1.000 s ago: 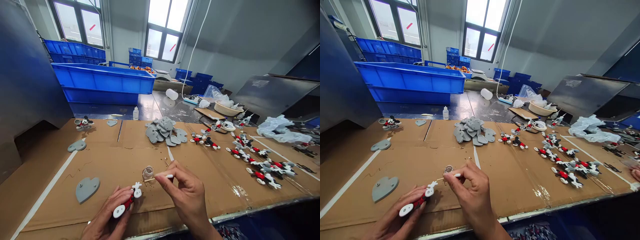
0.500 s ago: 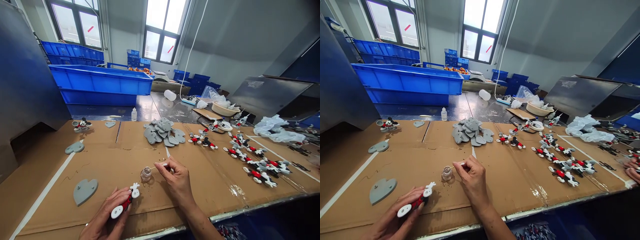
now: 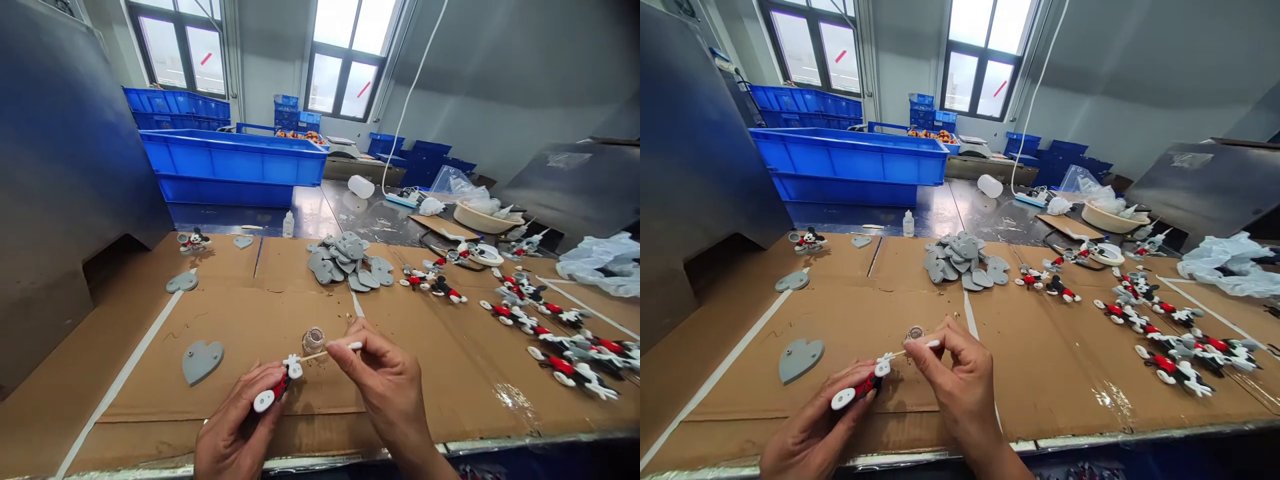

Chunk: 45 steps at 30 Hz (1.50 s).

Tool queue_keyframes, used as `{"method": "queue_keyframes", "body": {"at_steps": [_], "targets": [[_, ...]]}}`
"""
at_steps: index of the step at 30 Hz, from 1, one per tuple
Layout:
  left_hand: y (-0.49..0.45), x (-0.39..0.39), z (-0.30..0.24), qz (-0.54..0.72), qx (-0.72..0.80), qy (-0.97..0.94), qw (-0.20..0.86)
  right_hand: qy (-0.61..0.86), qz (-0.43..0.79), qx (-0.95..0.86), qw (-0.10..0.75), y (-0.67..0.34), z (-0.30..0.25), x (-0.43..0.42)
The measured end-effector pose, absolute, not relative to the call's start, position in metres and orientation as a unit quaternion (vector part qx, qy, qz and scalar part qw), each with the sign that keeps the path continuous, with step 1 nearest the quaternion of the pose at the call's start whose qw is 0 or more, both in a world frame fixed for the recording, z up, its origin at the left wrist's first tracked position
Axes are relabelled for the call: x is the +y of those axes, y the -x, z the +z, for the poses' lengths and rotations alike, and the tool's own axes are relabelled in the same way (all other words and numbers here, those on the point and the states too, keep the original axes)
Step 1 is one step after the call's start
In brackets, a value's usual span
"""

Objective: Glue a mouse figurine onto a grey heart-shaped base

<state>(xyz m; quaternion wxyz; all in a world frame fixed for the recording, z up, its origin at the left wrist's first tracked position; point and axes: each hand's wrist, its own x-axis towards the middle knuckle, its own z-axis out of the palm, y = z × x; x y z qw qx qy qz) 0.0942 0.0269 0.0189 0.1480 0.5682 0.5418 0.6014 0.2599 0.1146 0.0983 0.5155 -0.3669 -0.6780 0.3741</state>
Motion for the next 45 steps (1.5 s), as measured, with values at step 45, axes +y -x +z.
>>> {"method": "queue_keyframes", "body": {"at_steps": [45], "targets": [[-0.081,0.031,0.005,0.553,0.504,-0.658,0.080,0.402,0.222,-0.749,0.478,-0.266,0.085,0.140]]}}
